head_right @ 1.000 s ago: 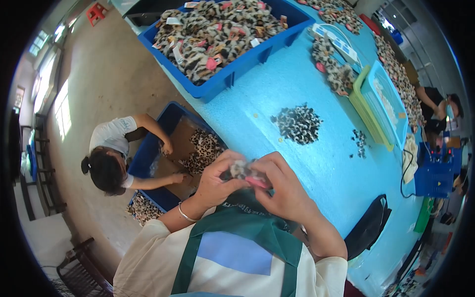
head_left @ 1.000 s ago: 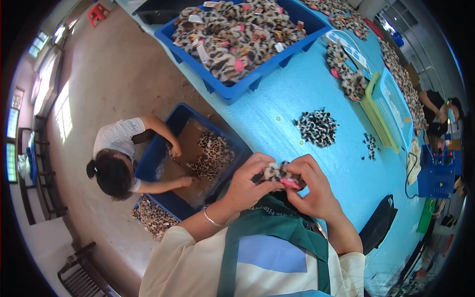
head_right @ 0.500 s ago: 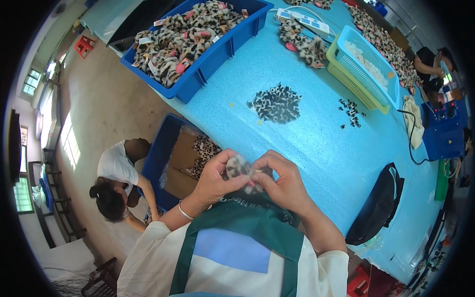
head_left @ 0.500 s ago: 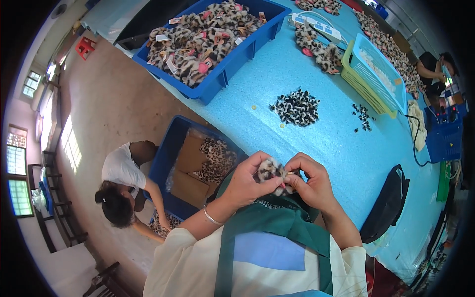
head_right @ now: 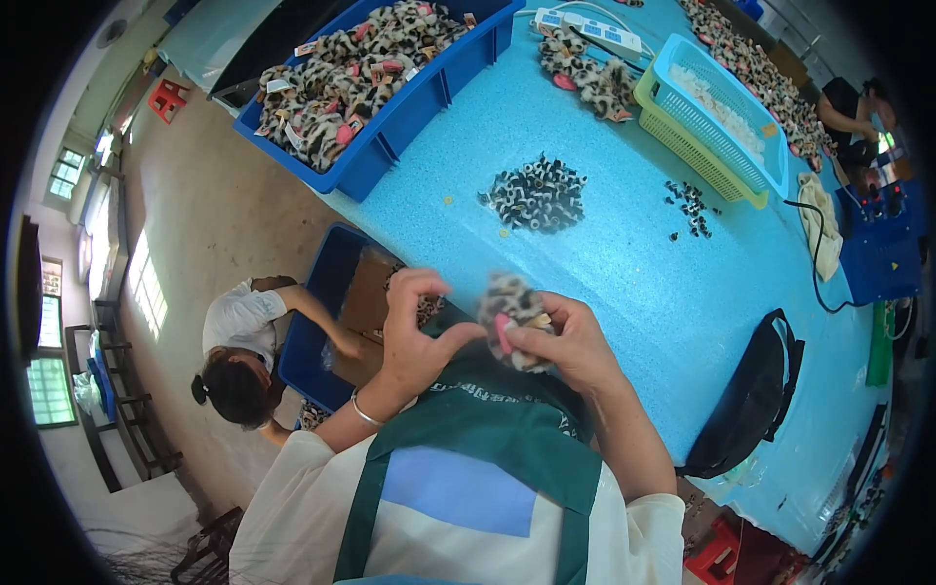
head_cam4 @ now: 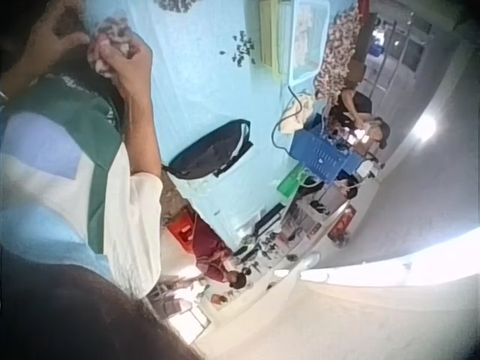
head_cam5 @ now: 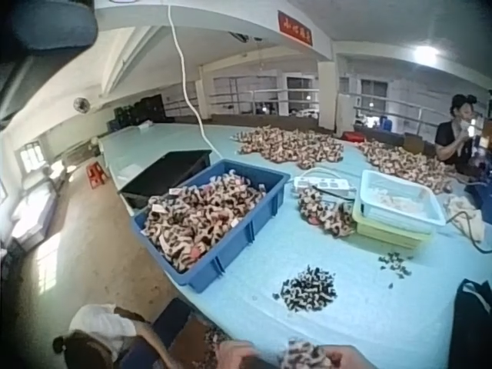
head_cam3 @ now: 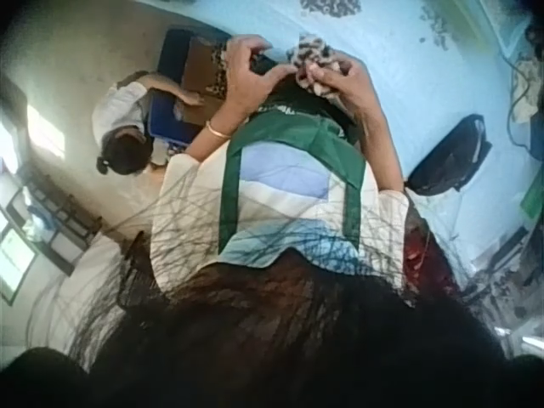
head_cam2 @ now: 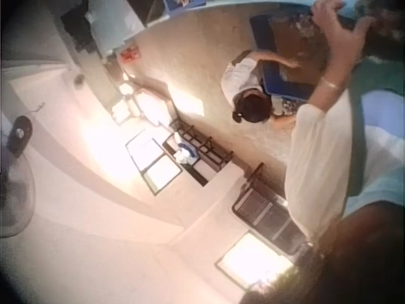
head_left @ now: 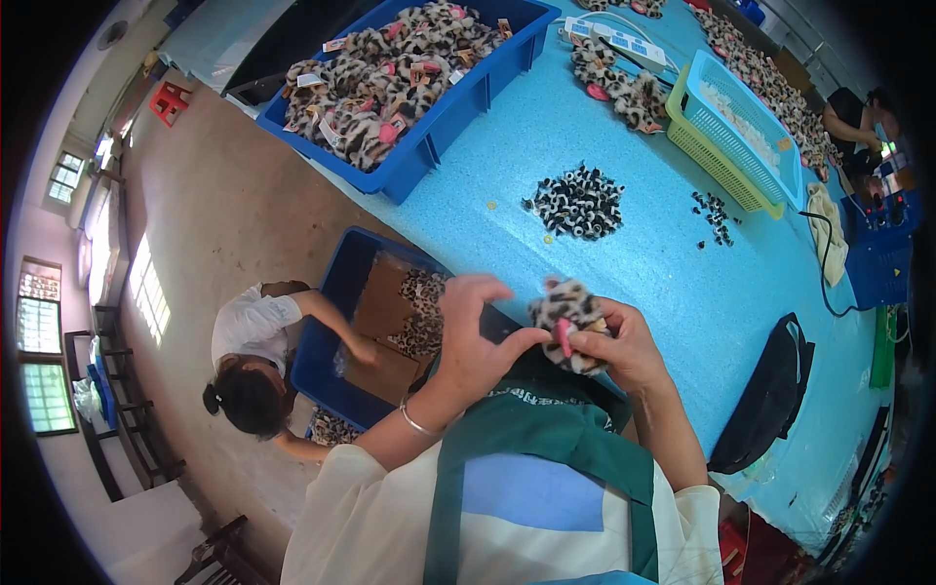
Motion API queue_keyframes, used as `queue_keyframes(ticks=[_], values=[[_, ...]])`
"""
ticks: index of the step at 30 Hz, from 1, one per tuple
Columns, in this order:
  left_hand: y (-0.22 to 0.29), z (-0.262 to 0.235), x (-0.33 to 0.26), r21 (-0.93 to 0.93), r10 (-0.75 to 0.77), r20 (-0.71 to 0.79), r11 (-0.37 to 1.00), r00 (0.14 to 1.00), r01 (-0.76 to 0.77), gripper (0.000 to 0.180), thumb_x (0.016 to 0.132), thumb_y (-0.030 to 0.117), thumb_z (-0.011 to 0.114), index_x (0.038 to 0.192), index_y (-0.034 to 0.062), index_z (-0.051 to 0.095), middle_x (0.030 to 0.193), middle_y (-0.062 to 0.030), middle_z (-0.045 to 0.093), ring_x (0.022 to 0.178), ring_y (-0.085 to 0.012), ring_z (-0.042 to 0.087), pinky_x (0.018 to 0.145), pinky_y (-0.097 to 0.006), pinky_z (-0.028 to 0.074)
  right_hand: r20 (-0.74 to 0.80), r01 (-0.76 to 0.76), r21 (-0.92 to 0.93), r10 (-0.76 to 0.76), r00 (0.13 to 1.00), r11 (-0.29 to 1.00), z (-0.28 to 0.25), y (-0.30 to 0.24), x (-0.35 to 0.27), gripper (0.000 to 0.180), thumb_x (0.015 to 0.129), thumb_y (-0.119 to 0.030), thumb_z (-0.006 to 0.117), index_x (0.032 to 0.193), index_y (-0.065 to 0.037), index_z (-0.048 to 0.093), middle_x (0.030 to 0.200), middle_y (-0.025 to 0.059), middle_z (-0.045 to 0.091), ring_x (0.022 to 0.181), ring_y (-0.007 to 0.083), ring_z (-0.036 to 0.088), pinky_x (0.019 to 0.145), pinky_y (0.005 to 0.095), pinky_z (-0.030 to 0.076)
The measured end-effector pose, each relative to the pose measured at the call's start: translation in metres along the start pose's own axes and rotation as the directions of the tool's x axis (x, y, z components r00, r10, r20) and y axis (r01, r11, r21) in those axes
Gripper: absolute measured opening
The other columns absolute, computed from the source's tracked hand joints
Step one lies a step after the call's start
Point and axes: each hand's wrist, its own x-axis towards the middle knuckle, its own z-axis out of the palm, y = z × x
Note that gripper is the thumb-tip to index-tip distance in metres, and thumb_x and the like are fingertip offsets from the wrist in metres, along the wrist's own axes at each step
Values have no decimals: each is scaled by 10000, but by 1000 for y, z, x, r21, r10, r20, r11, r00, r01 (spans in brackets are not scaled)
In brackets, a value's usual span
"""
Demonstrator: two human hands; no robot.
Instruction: Manually attaching plastic components to small leopard-print fabric pieces at a production table.
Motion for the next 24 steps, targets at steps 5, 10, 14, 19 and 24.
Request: queue_keyframes(ticks=[5, 10, 14, 19, 24], values=[[9, 11, -19, -478, -289, 471, 710, 833, 516, 225, 836, 231, 686, 834, 18, 614, 697, -65, 555, 622, -194, 528, 614, -282, 426, 19, -13, 248, 9, 1000, 969, 3, 6, 0, 380, 775, -84, 711, 1108, 47, 583, 934, 98, 677, 795, 139, 663, 704, 251, 539], [11, 12, -17, -551, -200, 520, 664, 830, 505, 145, 857, 165, 637, 851, 21, 620, 697, -73, 543, 630, -204, 514, 630, -298, 415, 38, -79, 180, 73, 997, 980, 6, 0, -4, 398, 761, -66, 721, 1121, 32, 582, 924, 71, 666, 782, 137, 655, 736, 266, 532], [13, 7, -15, -497, -23, 419, 831, 908, 251, 91, 844, 85, 601, 776, 31, 575, 681, -80, 505, 630, -244, 476, 627, -345, 370, 10, -32, -3, 32, 999, 999, 8, 0, -5, 406, 756, -84, 750, 1115, 25, 596, 899, 43, 657, 741, 97, 623, 682, 227, 510], [8, 10, -15, -409, 161, 294, 912, 942, -28, 133, 809, 68, 626, 727, 50, 523, 674, -79, 476, 619, -272, 451, 596, -372, 316, -131, -35, -277, -2, 991, 960, 19, -4, -4, 211, 774, -103, 716, 914, -11, 587, 800, 35, 634, 663, 90, 570, 585, 267, 470], [2, 13, -17, -285, 267, 260, 939, 928, -190, 141, 793, 75, 641, 726, 58, 518, 672, -76, 468, 614, -271, 451, 596, -378, 312, -122, 199, -720, -403, 907, 665, 21, 14, 1, 233, 730, -67, 691, 848, -7, 500, 711, 157, 532, 610, 258, 533, 574, 336, 445]])
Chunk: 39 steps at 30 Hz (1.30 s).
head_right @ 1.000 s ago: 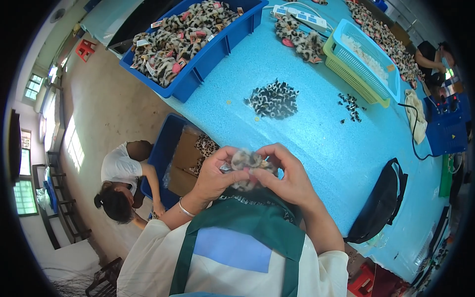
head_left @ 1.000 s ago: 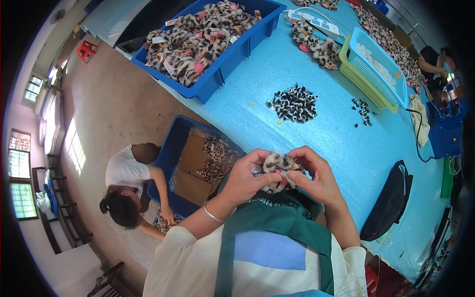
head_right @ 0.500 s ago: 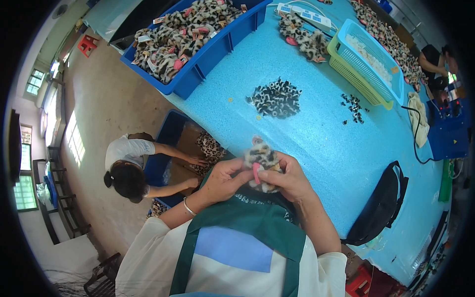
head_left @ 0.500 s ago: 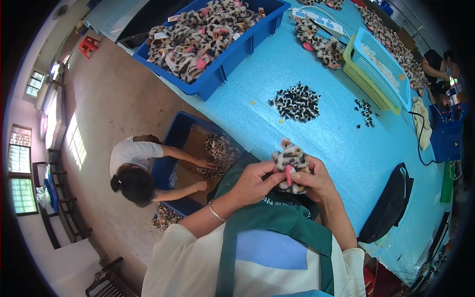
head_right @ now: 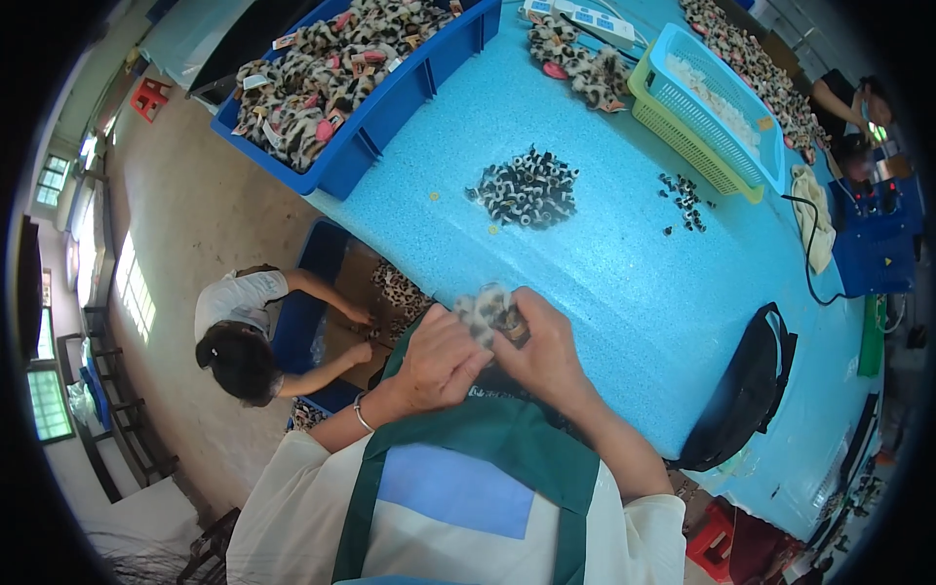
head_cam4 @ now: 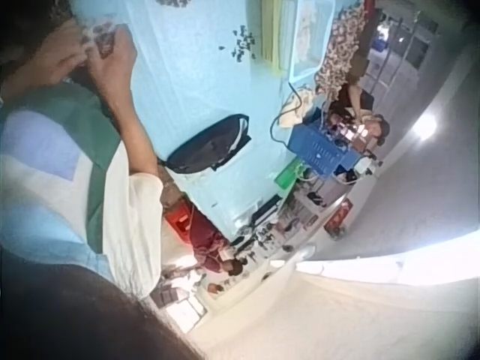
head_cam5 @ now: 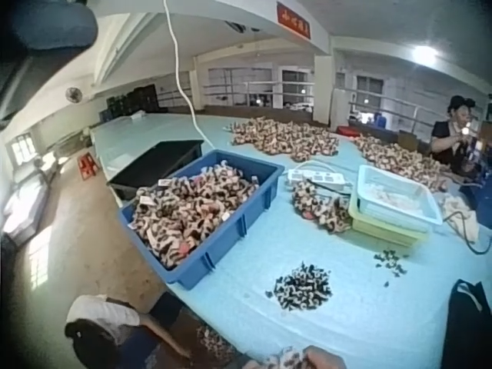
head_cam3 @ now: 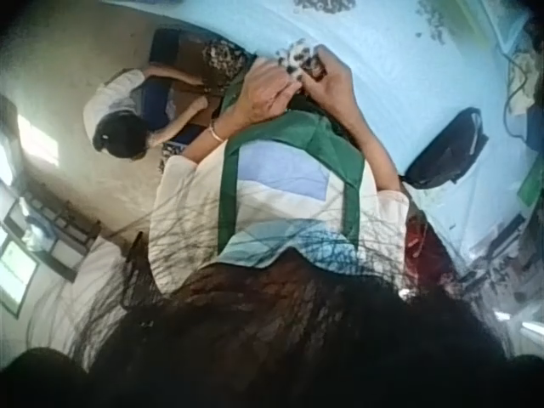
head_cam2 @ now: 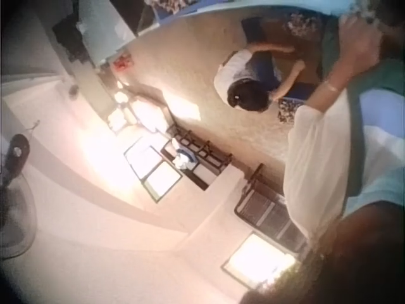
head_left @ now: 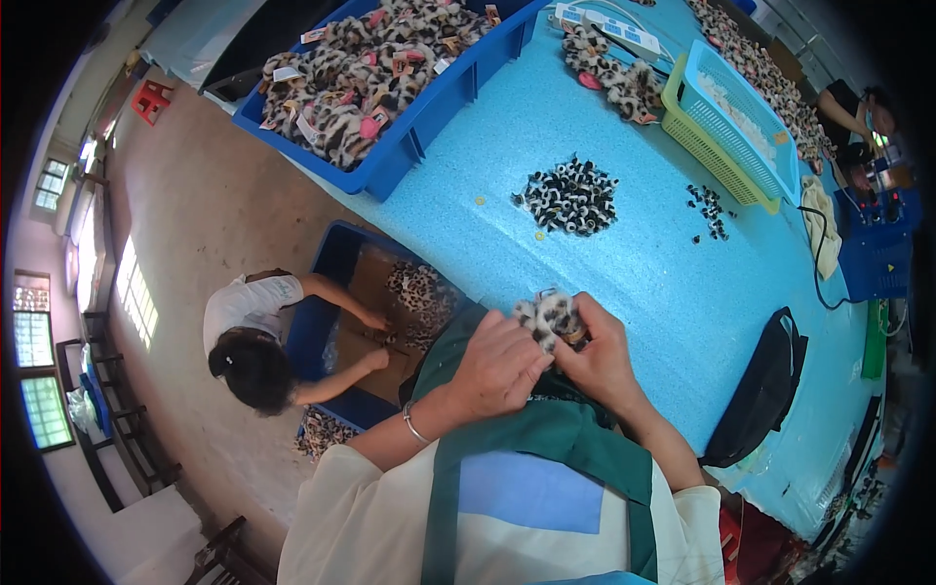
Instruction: Manually attaching plastic components to small leopard-print fabric pieces at a production table.
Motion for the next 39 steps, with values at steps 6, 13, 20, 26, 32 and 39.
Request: queue_keyframes(ticks=[6, 13, 20, 26, 32, 39], values=[[3, 6, 0, -31, 19, 91, 999, 996, -16, 120, 793, 91, 645, 748, 81, 533, 721, -74, 492, 686, -263, 488, 625, -381, 319, 157, -301, 443, 258, 953, 844, -1, 8, 6, 272, 790, -41, 646, 1045, -9, 559, 921, 74, 634, 761, 134, 585, 690, 267, 481], [3, -8, 11, 129, -11, -30, 992, 999, 15, 525, 694, 228, 762, 1133, 79, 516, 1182, -128, 506, 1031, -328, 523, 863, -427, 386, 176, -331, 697, 295, 939, 636, -7, 7, 3, 395, 866, -42, 617, 1234, -6, 477, 1074, 59, 618, 929, 109, 599, 812, 256, 499], [-19, 6, -2, 44, 39, -45, 998, 998, -37, 388, 565, -21, 680, 926, 44, 553, 1024, -107, 586, 861, -289, 579, 762, -389, 423, 347, -409, 743, 217, 912, 529, -31, -6, -5, 452, 913, -196, 575, 1303, -5, 447, 1172, 75, 558, 1117, 139, 498, 969, 291, 390], [-15, 4, 1, -227, -187, -6, 957, 982, 181, 326, 602, -48, 691, 884, 42, 556, 913, -86, 620, 816, -285, 585, 706, -372, 436, 9, 165, 131, -167, 986, 978, -46, -2, -10, 371, 824, -39, 624, 1191, -38, 569, 1005, 75, 561, 904, 149, 518, 784, 283, 446], [-15, 5, 5, -266, -111, 103, 954, 988, 135, 306, 674, 43, 773, 924, 31, 597, 973, -76, 603, 867, -273, 596, 744, -344, 467, 120, 87, 69, -94, 988, 994, -43, 4, -18, 141, 767, 8, 665, 901, -7, 624, 921, 93, 559, 849, 175, 545, 725, 283, 447], [3, 7, 4, -701, -591, 573, 7, 568, 713, 219, 827, 33, 682, 1037, -11, 637, 918, 28, 616, 865, -57, 543, 787, -236, 455, 17, 79, 24, -80, 997, 997, -26, 13, -21, 85, 820, -37, 623, 874, 8, 574, 926, 108, 547, 853, 222, 552, 746, 305, 444]])
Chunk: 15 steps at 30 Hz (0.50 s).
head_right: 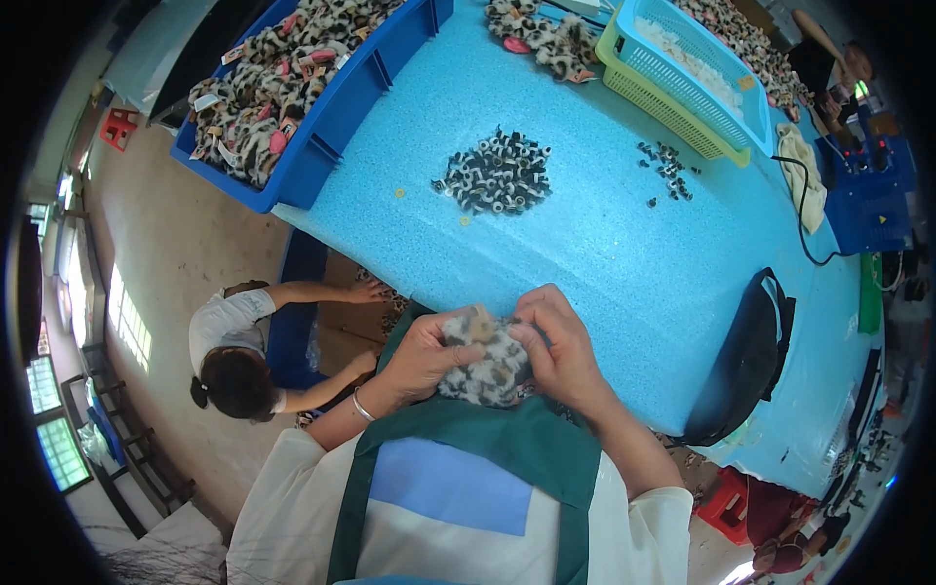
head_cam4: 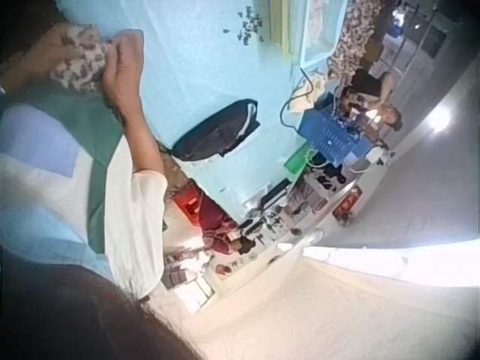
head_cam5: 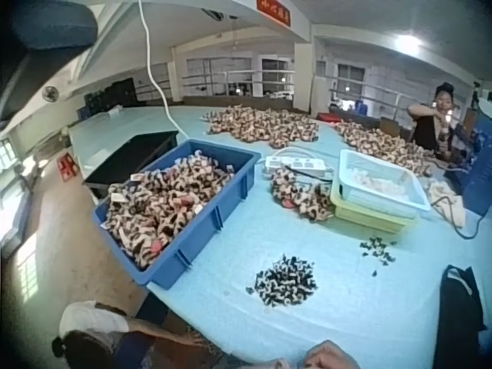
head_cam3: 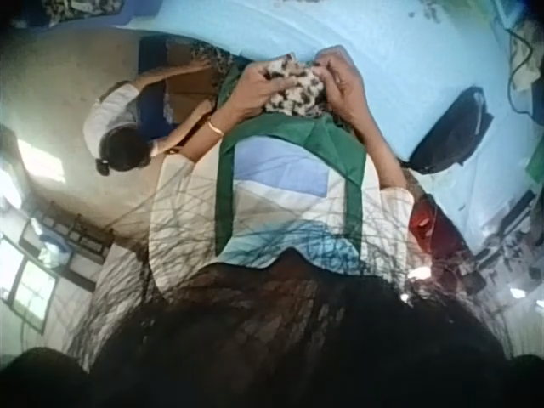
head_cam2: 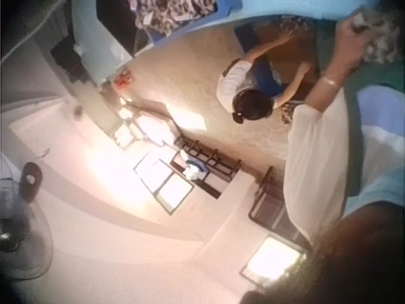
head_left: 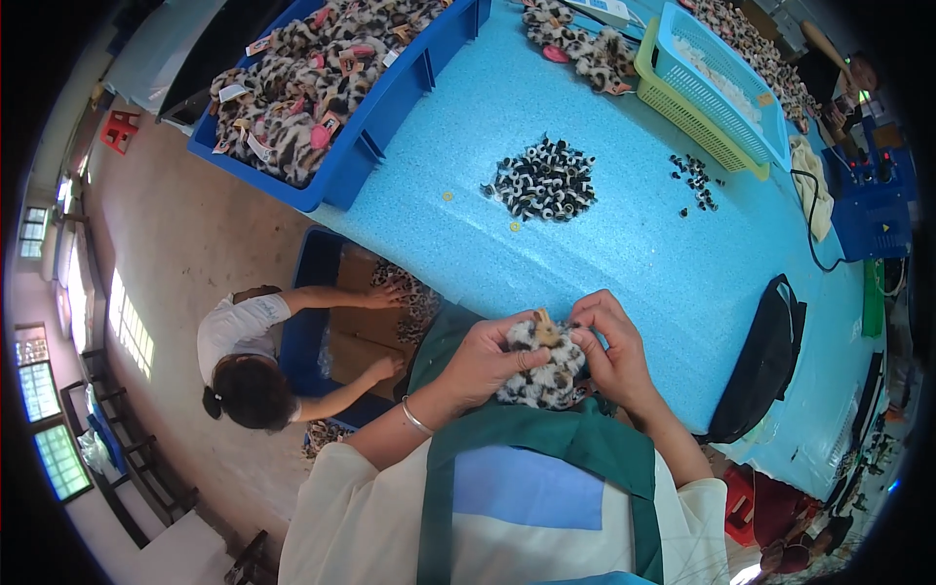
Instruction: Manually attaching plastic components to small leopard-print fabric pieces at a production table.
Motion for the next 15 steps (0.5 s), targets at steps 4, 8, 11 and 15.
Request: queue_keyframes(ticks=[4, 8, 11, 15], values=[[-7, -5, 7, 154, 85, 48, 984, 995, -91, 187, 825, 10, 670, 1005, -12, 626, 947, 6, 623, 877, -62, 552, 778, -219, 446, -41, -115, 151, 123, 992, 982, 1, -9, -3, 120, 847, -71, 630, 932, -19, 563, 907, 52, 569, 860, 150, 548, 753, 265, 438], [-13, -6, 9, 409, 280, 111, 862, 954, -300, 187, 810, -6, 666, 986, -35, 608, 963, -40, 619, 874, -64, 553, 768, -222, 449, 277, -384, 313, 303, 912, 869, -9, -16, -1, 140, 885, -131, 631, 969, -33, 575, 909, 3, 587, 865, 75, 521, 776, 239, 424], [-5, -4, 7, 388, 222, 71, 892, 973, -232, 194, 796, -11, 682, 976, -31, 614, 950, -34, 621, 864, -66, 556, 758, -220, 451, 201, -404, 679, 375, 905, 613, -15, 6, -5, 165, 877, -129, 637, 999, -33, 582, 916, 11, 594, 861, 79, 523, 782, 242, 422], [3, 2, 3, 397, 177, 35, 901, 984, -176, 180, 783, -18, 693, 948, -29, 621, 928, -25, 616, 845, -64, 554, 739, -218, 451, 216, -314, 315, 254, 943, 896, -16, 3, -19, 156, 807, -65, 678, 927, -11, 595, 899, 43, 587, 826, 125, 532, 754, 272, 421]])
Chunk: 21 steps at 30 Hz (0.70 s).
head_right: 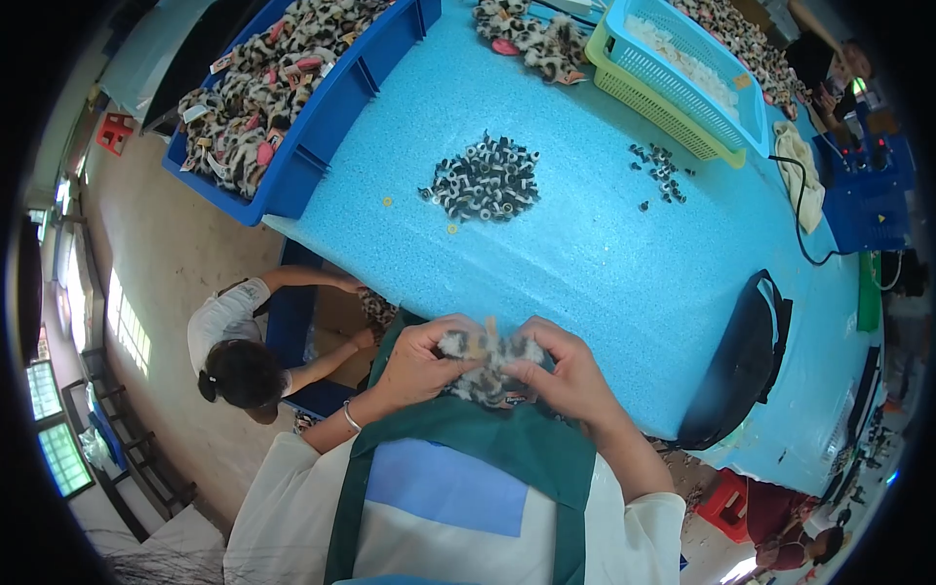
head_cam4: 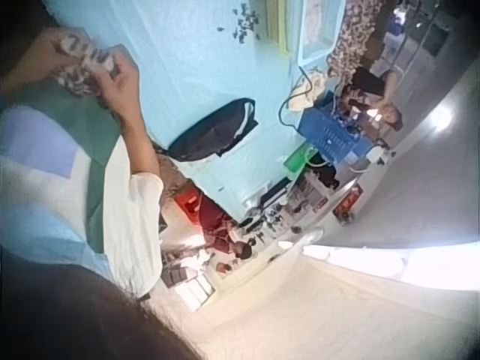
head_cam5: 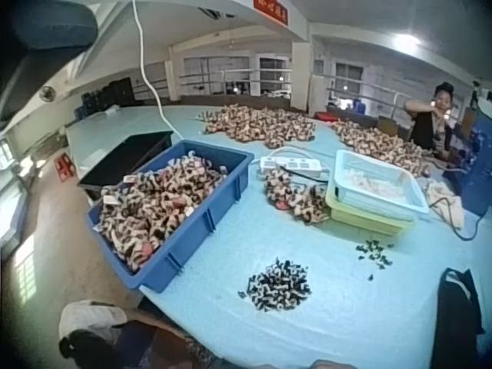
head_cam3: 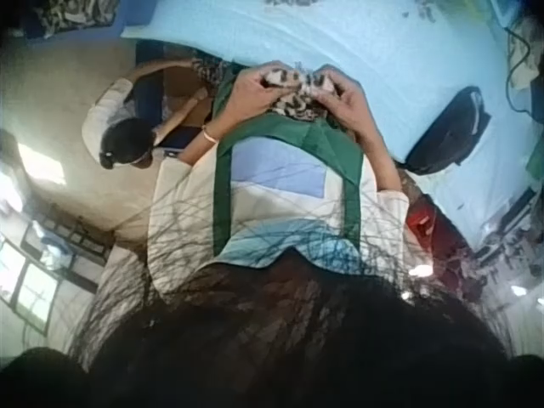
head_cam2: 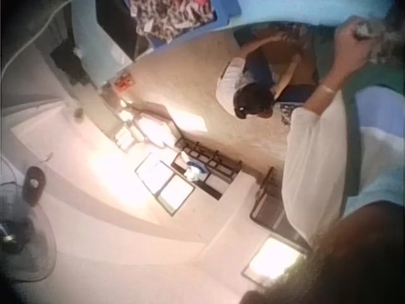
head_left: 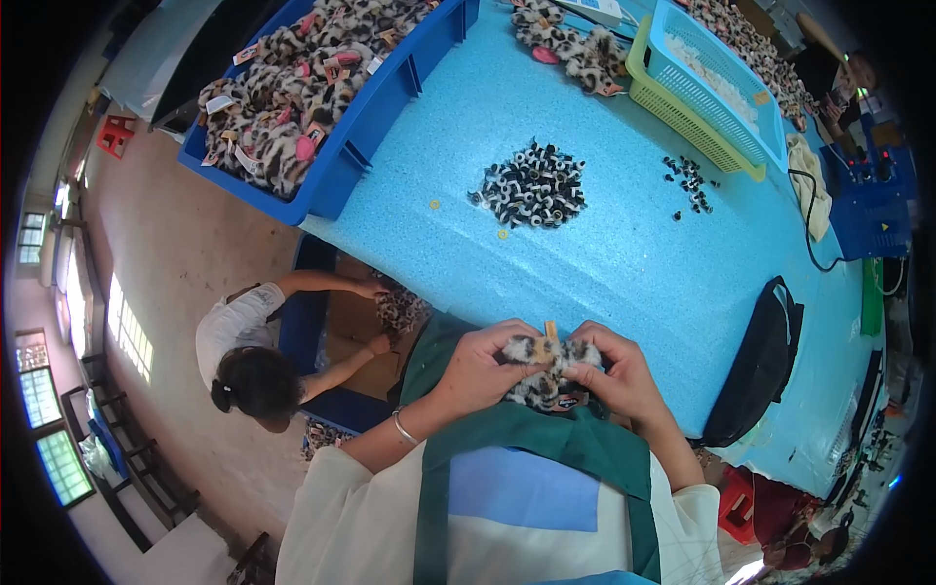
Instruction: Manually attaching plastic components to small leopard-print fabric pieces at a production table.
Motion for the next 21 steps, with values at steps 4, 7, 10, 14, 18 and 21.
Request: queue_keyframes(ticks=[4, 7, 10, 14, 18, 21], values=[[5, -10, 1, -109, -92, 162, 988, 982, 110, 160, 773, -23, 699, 915, -14, 627, 916, -15, 602, 839, -55, 533, 731, -216, 444, -44, 384, -512, -470, 882, 768, 3, -3, 4, 124, 772, -8, 635, 887, -4, 586, 849, 99, 574, 799, 245, 560, 748, 325, 436], [8, -11, 2, -114, -32, 263, 991, 964, 63, 176, 778, -39, 665, 939, -3, 604, 895, 8, 579, 830, -55, 515, 723, -216, 431, -106, 358, -379, -425, 899, 853, 10, -3, 8, 119, 749, 30, 608, 856, -13, 579, 847, 111, 572, 798, 260, 558, 743, 328, 432], [10, -10, 4, 74, -80, 298, 995, 951, 61, 183, 787, -28, 658, 944, 10, 572, 886, 15, 558, 815, -52, 501, 717, -216, 423, -94, 246, -114, -257, 962, 963, 3, -1, 8, 61, 812, -25, 611, 868, -16, 589, 857, 97, 581, 822, 224, 559, 753, 314, 428], [4, -5, 7, -63, -61, 156, 995, 986, 71, 176, 800, -4, 664, 932, 26, 552, 874, 19, 543, 808, -49, 487, 722, -217, 420, 1, 43, 553, -52, 999, 832, -6, -1, 10, 185, 916, -186, 600, 910, -1, 600, 919, 44, 577, 838, 134, 541, 760, 264, 424], [-3, -5, 12, -154, 25, 98, 988, 995, -10, 190, 800, -9, 674, 934, 45, 550, 873, 25, 541, 853, -53, 497, 755, -223, 425, 80, -81, 327, 58, 995, 941, -3, 0, 9, 221, 900, -211, 621, 888, 6, 583, 903, 40, 555, 836, 109, 519, 762, 248, 412], [-6, -6, 10, -253, 25, 129, 967, 991, 8, 206, 796, -10, 681, 936, 52, 543, 919, 20, 560, 896, -66, 525, 795, -224, 440, 6, 47, 275, -51, 999, 960, -2, 4, 9, 171, 895, -167, 624, 884, -2, 579, 890, 35, 550, 821, 107, 512, 748, 247, 411]])
